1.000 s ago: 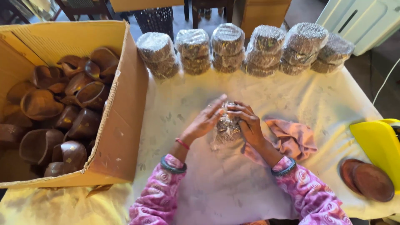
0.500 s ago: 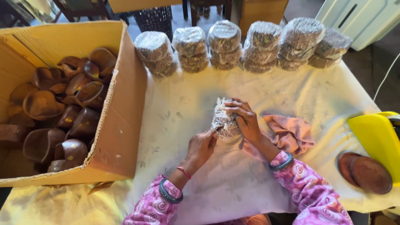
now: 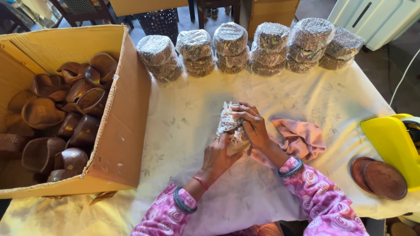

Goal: Clean and wrap small clay bowls in bubble wrap and secure them with tape for shipment.

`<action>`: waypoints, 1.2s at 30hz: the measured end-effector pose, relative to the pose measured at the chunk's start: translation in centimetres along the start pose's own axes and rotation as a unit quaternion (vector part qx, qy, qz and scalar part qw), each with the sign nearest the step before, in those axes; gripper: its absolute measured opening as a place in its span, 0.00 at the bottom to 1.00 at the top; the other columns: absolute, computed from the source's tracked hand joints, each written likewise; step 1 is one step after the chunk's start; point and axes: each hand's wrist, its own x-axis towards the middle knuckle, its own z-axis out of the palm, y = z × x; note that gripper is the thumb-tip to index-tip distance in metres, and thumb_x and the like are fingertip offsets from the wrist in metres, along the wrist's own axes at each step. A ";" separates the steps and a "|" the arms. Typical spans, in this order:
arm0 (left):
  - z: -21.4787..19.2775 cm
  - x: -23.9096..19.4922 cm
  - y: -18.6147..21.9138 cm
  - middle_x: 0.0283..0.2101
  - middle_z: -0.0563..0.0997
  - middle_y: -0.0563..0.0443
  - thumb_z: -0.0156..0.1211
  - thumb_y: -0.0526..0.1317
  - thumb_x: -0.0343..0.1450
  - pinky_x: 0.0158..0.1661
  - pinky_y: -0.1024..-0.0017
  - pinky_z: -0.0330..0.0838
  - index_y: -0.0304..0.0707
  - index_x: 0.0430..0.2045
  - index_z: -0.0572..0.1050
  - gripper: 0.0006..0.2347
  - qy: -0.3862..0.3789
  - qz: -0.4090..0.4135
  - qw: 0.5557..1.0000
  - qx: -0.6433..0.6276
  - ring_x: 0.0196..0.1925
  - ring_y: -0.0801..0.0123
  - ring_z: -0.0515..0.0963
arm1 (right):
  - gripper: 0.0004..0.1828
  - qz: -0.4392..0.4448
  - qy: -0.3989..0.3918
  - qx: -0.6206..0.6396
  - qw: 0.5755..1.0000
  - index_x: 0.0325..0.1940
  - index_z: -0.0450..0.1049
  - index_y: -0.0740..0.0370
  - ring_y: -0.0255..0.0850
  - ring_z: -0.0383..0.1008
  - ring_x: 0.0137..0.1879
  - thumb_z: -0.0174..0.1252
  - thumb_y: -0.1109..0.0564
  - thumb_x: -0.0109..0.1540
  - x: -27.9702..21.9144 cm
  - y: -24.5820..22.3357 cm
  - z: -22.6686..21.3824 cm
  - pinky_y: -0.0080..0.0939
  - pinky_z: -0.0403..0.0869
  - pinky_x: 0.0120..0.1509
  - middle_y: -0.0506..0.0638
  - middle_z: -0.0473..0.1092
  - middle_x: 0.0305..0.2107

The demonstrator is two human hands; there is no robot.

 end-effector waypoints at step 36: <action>0.6 1.2 -3.0 0.36 0.80 0.48 0.67 0.30 0.68 0.37 0.72 0.81 0.36 0.59 0.70 0.23 0.104 -0.047 0.970 -0.214 0.35 0.62 0.84 | 0.35 -0.041 -0.058 -0.056 0.996 0.58 0.75 0.65 0.61 0.60 0.71 0.65 0.37 0.57 0.3 -0.7 -0.8 0.57 0.59 0.75 0.58 0.69 0.61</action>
